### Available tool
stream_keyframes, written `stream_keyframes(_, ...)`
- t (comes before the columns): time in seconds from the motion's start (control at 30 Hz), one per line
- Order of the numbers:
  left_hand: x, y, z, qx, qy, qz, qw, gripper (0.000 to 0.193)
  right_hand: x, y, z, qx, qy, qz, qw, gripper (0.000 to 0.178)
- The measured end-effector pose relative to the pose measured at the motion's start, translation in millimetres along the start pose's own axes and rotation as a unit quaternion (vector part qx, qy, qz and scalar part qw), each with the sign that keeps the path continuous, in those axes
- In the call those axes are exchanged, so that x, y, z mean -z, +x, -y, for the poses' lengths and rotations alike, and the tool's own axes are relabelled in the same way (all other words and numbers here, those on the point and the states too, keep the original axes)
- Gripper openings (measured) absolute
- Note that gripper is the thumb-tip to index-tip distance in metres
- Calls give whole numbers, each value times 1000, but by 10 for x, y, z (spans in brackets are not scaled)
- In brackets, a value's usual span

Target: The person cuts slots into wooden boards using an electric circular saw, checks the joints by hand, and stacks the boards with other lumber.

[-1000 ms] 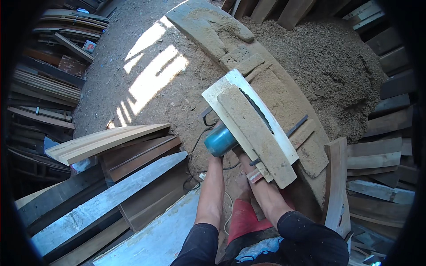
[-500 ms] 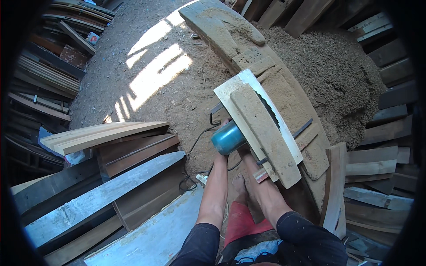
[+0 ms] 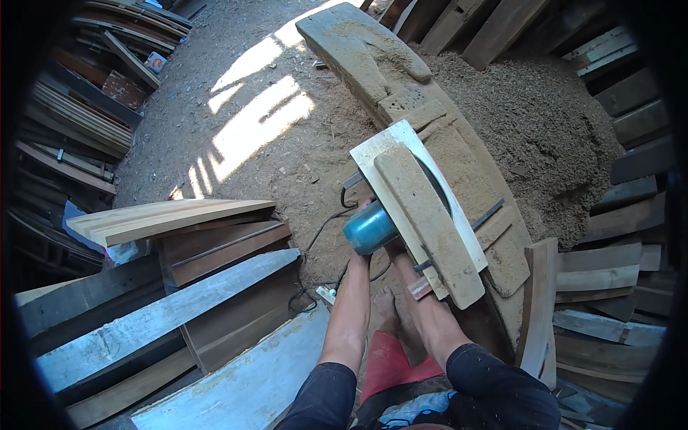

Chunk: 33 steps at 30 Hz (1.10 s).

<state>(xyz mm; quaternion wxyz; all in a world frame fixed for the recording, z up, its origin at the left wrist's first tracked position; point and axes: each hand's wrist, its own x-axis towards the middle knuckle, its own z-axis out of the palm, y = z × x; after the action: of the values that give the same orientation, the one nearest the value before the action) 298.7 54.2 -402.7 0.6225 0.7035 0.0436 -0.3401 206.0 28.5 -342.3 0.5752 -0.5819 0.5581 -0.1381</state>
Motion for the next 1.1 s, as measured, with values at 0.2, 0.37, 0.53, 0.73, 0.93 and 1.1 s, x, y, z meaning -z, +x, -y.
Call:
stream_keyframes(0.2, -56, -149, -75, -6, 1, 19, 1000, 36, 94, -69, 73, 14, 36, 12, 999, 22)
stream_keyframes(0.37, 179, -636, 126, 30, -21, 59, 998, 37, 946, -661, -1, -28, -43, 133, 990, 21)
stream_keyframes(0.53, 1177, -1763, 532, 89, 61, 76, 991, 29, 2649, -1957, 640, 42, -204, 245, 947, 27)
stream_keyframes(0.73, 1146, -2975, 1271, 185, 271, 213, 920, 25, 4576, -2457, 605, 5, -469, -154, 870, 88)
stream_keyframes(0.93, -240, -3765, 1057, 97, 324, 376, 863, 44, 4947, -2429, -37, -186, -520, -15, 834, 140)
stream_keyframes(1.1, -1591, -4470, 119, 2, 239, 456, 857, 72, 5590, -2390, -120, -98, -365, 74, 923, 141)
